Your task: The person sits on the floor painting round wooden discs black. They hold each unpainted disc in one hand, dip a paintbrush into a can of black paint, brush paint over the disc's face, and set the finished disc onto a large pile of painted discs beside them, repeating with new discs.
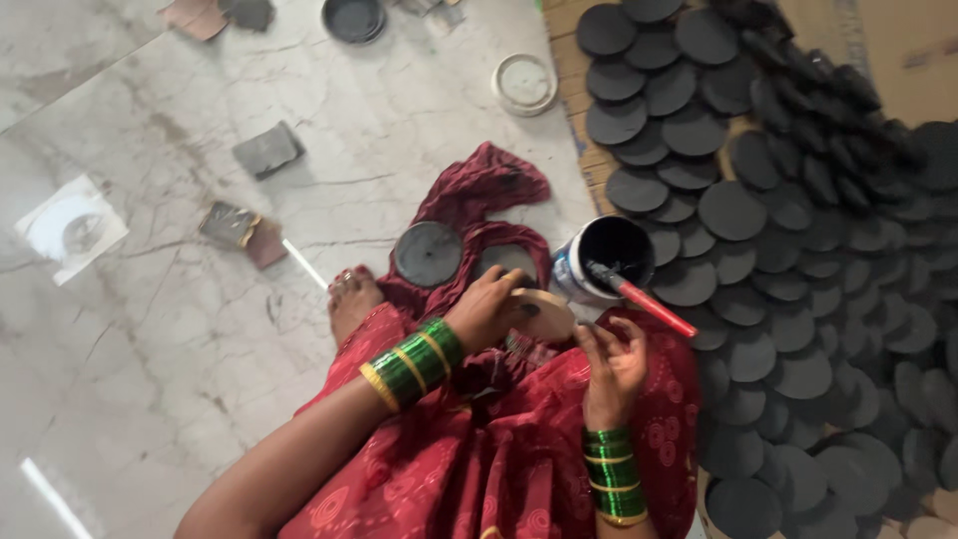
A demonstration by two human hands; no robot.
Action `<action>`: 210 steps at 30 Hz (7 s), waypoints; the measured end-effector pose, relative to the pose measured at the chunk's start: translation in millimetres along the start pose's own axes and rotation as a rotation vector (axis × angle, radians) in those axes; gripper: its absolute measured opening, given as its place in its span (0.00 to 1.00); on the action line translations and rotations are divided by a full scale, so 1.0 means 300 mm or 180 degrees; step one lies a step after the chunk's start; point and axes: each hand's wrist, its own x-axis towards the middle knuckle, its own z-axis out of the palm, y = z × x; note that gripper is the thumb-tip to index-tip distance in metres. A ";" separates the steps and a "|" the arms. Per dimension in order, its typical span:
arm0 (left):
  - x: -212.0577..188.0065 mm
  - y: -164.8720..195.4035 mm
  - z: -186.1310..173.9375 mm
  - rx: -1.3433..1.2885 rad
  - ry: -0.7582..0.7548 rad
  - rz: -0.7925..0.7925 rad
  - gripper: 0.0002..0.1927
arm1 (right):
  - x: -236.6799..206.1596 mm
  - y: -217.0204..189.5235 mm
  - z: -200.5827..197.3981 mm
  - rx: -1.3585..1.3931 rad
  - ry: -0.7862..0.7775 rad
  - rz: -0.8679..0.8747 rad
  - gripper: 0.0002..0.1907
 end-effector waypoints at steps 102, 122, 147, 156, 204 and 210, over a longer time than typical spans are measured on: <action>0.015 0.056 -0.075 -0.0399 0.1200 -0.0135 0.15 | 0.103 -0.756 -0.128 -0.2286 -0.1975 -0.1689 0.10; 0.021 0.025 -0.072 -0.0408 0.1285 -0.0019 0.15 | 0.231 -0.513 -0.167 -0.1008 0.0592 -0.1973 0.16; 0.000 0.085 -0.117 -0.0511 0.1637 0.0121 0.20 | 0.174 -0.491 -0.218 0.0442 0.1262 -0.1298 0.11; -0.001 0.081 -0.122 -0.0767 0.1589 0.0094 0.20 | 0.094 -0.477 -0.073 0.0920 0.0381 -0.0695 0.06; -0.047 -0.015 -0.164 -0.4085 0.1606 -0.0657 0.22 | -0.025 -0.530 0.085 0.0740 0.0850 -0.0794 0.12; -0.048 -0.010 -0.185 -0.4369 0.1724 -0.0890 0.20 | -0.030 -0.527 0.037 0.0476 0.0755 -0.0703 0.12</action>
